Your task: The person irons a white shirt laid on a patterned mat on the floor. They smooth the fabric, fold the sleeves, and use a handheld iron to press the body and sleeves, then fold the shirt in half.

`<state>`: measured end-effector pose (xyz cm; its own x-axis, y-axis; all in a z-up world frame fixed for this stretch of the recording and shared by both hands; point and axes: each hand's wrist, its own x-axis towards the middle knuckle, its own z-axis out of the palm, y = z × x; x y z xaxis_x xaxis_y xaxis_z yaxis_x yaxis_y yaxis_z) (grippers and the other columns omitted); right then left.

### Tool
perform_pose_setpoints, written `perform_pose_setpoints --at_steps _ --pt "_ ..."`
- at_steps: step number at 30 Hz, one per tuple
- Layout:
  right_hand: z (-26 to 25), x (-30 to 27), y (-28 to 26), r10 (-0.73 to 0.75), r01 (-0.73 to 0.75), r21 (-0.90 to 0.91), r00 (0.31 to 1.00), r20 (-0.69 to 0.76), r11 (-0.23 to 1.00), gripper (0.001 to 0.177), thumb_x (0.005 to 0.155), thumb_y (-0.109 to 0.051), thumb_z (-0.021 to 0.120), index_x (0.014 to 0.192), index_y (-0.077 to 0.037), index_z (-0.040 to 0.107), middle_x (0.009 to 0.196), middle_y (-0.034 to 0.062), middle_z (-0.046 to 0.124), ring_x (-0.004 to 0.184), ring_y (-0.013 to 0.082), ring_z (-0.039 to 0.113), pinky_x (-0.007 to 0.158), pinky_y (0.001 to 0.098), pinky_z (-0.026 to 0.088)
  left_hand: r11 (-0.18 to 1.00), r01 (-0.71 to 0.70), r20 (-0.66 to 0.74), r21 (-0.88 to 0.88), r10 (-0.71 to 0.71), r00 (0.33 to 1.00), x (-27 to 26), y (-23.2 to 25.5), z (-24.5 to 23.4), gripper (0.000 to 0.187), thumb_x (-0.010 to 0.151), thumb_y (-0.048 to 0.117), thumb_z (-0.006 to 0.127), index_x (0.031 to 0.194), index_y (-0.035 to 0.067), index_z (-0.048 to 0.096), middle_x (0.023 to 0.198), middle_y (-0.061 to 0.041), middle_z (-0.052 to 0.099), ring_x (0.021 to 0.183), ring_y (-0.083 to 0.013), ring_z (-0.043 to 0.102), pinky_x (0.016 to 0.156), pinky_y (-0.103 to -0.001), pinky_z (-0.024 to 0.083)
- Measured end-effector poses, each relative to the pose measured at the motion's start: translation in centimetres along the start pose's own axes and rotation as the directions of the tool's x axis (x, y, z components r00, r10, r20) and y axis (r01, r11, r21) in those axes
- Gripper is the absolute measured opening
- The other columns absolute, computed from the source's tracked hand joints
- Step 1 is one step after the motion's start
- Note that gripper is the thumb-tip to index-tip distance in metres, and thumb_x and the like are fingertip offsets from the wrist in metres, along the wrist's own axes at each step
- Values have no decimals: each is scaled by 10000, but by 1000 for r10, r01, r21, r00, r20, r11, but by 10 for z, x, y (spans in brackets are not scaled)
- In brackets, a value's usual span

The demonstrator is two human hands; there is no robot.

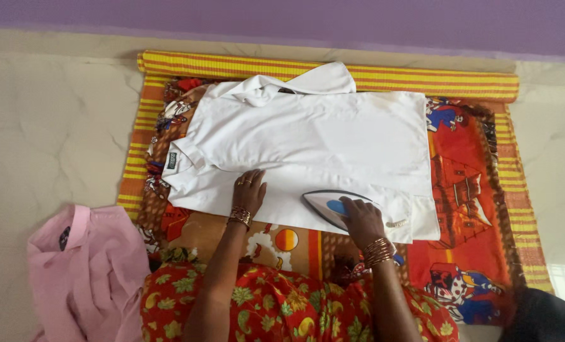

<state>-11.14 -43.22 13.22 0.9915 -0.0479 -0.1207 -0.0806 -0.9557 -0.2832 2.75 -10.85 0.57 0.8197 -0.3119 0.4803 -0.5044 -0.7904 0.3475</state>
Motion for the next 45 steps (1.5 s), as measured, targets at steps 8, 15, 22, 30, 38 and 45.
perform_pose_setpoints --at_steps 8,15,22,30,38,45 --pt "7 23 -39 -171 168 -65 984 -42 984 376 906 -268 686 1275 -252 618 1153 32 701 1124 267 637 1038 487 432 940 339 406 46 -327 853 69 -45 23 156 990 294 633 1023 172 725 1018 -84 762 966 -304 710 876 -447 553" --pt "4 40 -65 -212 212 -65 977 18 975 420 884 -225 709 1292 -235 610 1196 56 673 1159 279 601 1038 494 400 920 378 648 -106 -224 728 104 -64 21 201 930 337 667 1008 163 730 1055 -57 754 972 -252 720 892 -405 570" --pt "20 44 -83 -266 263 -68 963 -38 962 439 870 -195 710 1296 -234 613 1110 35 663 1102 261 605 1045 487 381 942 315 505 120 -331 797 103 -64 25 210 1008 297 542 1007 152 694 1049 -119 719 957 -325 689 844 -478 551" --pt "47 55 -79 -297 294 -43 946 -133 955 402 875 -207 710 1266 -214 617 1058 45 643 1055 279 600 1023 521 373 977 160 338 139 -199 920 39 -62 -14 400 994 491 546 919 114 656 833 -96 742 780 -329 702 748 -494 513" --pt "82 73 -160 -353 310 -210 911 -214 927 372 895 -190 613 1266 -228 616 1030 42 643 998 256 612 1009 538 395 941 102 277 322 -196 940 1 -96 -34 398 1005 488 567 856 130 659 738 -81 715 704 -292 697 695 -460 514" --pt "69 60 -153 -195 175 -162 973 -121 971 390 973 -193 578 1361 -224 546 1061 45 646 981 233 622 965 445 440 891 62 184 450 -160 970 -8 -101 -18 370 978 495 664 840 151 673 737 -44 706 687 -252 688 633 -425 507"
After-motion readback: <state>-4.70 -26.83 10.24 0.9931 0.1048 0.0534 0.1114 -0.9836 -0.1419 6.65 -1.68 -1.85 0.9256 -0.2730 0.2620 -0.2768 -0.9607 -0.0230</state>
